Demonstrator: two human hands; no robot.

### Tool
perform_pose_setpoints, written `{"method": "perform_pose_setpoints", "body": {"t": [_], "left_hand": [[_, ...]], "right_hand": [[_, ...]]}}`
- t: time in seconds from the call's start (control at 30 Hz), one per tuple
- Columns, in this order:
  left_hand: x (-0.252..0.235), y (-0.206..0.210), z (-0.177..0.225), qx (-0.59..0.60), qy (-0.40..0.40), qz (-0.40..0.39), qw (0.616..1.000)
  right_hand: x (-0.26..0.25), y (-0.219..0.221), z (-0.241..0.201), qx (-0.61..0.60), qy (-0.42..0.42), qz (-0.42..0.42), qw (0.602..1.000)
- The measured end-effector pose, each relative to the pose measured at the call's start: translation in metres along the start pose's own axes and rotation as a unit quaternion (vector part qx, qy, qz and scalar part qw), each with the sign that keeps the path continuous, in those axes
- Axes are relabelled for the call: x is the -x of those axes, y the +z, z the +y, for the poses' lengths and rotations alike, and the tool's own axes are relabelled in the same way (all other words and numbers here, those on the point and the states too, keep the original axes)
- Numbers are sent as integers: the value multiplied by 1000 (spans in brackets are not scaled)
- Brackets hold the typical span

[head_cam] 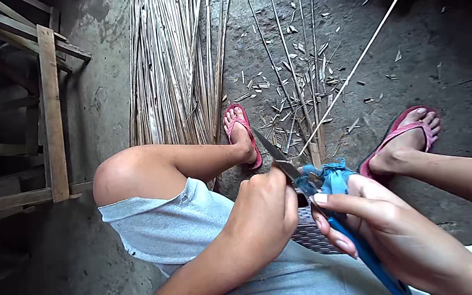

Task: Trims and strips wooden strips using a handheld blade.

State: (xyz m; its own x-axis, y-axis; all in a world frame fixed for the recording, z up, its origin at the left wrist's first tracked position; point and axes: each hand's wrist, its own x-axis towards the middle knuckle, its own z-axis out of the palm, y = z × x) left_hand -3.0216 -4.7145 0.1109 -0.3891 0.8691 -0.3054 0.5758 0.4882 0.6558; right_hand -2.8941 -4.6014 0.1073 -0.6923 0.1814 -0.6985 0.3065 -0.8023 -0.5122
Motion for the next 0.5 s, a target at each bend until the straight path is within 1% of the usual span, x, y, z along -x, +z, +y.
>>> {"method": "perform_pose_setpoints", "body": {"t": [0.1, 0.17, 0.33, 0.4, 0.5], "left_hand": [[0, 1, 0, -6, 6, -7, 1000], [0, 0, 0, -5, 4, -14, 1000], [0, 0, -1, 1, 14, 0, 1000], [-1, -1, 0, 4, 11, 3, 1000], [1, -5, 0, 24, -15, -17, 999]], "right_hand": [[-3, -6, -1, 84, -54, 76, 992], [-7, -15, -5, 111, -70, 90, 987], [-11, -19, -9, 126, -99, 114, 981], [-12, -20, -9, 130, -135, 155, 970], [-13, -32, -13, 124, -187, 212, 951]]}}
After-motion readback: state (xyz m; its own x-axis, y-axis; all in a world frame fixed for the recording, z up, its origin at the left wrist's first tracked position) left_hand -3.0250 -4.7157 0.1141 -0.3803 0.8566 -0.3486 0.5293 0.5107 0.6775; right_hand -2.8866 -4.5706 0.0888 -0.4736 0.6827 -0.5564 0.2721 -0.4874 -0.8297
